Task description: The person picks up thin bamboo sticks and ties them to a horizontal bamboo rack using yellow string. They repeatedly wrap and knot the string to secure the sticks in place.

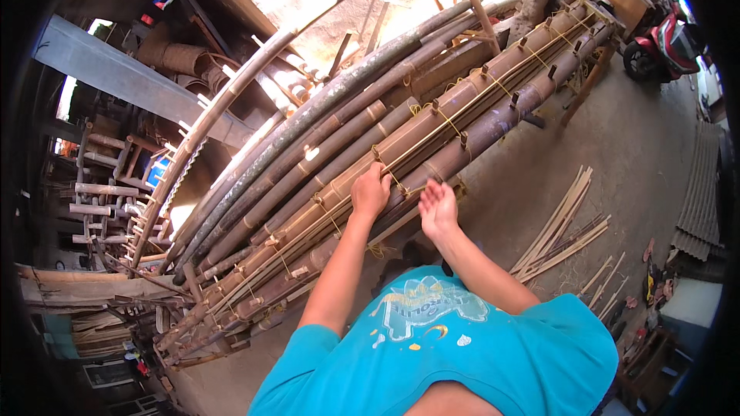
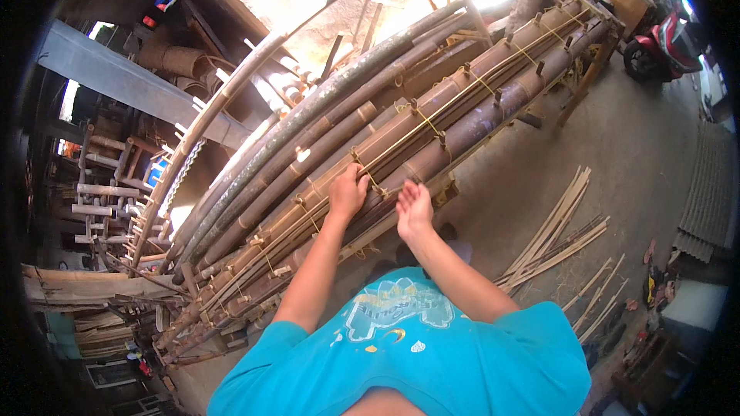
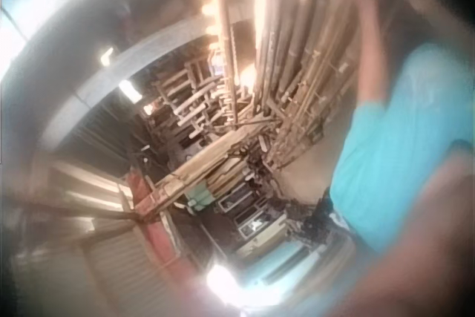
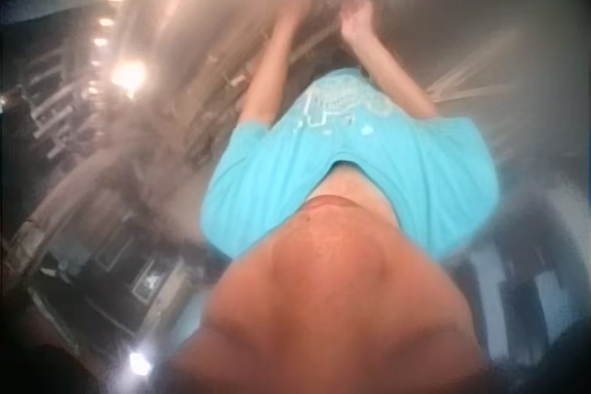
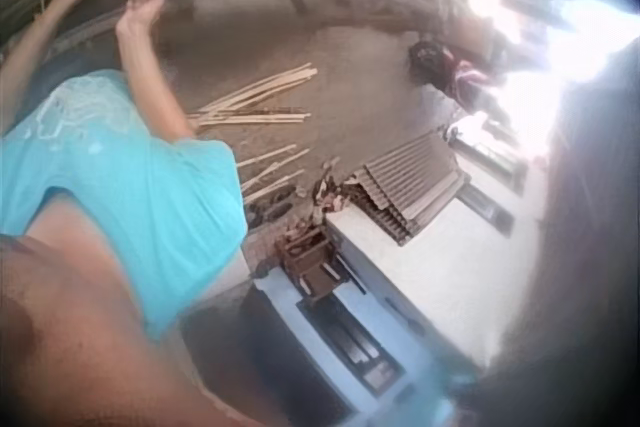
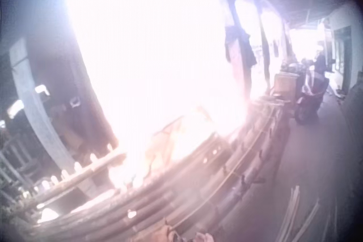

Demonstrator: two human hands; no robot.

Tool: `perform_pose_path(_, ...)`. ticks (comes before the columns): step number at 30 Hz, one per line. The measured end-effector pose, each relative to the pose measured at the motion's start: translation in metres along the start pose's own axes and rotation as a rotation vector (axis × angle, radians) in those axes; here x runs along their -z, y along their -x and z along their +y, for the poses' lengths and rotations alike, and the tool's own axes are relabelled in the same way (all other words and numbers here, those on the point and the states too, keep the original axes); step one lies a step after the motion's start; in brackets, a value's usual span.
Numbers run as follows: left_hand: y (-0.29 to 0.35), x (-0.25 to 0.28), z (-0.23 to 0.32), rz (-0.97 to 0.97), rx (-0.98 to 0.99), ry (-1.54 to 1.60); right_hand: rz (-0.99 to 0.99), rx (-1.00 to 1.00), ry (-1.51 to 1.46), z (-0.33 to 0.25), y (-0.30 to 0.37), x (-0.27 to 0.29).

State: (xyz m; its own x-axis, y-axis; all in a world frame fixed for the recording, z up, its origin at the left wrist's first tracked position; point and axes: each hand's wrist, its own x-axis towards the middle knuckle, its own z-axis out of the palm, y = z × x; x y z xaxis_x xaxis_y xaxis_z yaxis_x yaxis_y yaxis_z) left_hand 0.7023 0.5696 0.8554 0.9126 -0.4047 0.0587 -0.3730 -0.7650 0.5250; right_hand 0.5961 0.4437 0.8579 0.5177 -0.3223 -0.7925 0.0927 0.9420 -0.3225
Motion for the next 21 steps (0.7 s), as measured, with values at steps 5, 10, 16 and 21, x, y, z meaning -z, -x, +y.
perform_pose_path(5, 0.002, -0.036, -0.035, 0.195, -0.171, 0.34, -1.021, 0.891, 1.171, 0.028, 0.013, -0.114)
perform_pose_path(10, -0.009, 0.001, -0.007, -0.137, 0.031, 0.145, -0.858, 1.017, 1.988, -0.011, -0.095, -0.16)
perform_pose_path(16, -0.021, -0.008, -0.023, -0.194, 0.21, 0.1, -1.506, 0.509, 1.451, -0.07, 0.024, -0.102)
perform_pose_path(21, -0.035, 0.011, 0.013, 0.044, -0.072, 0.351, -1.3, 0.693, 1.589, -0.02, -0.021, 0.017)
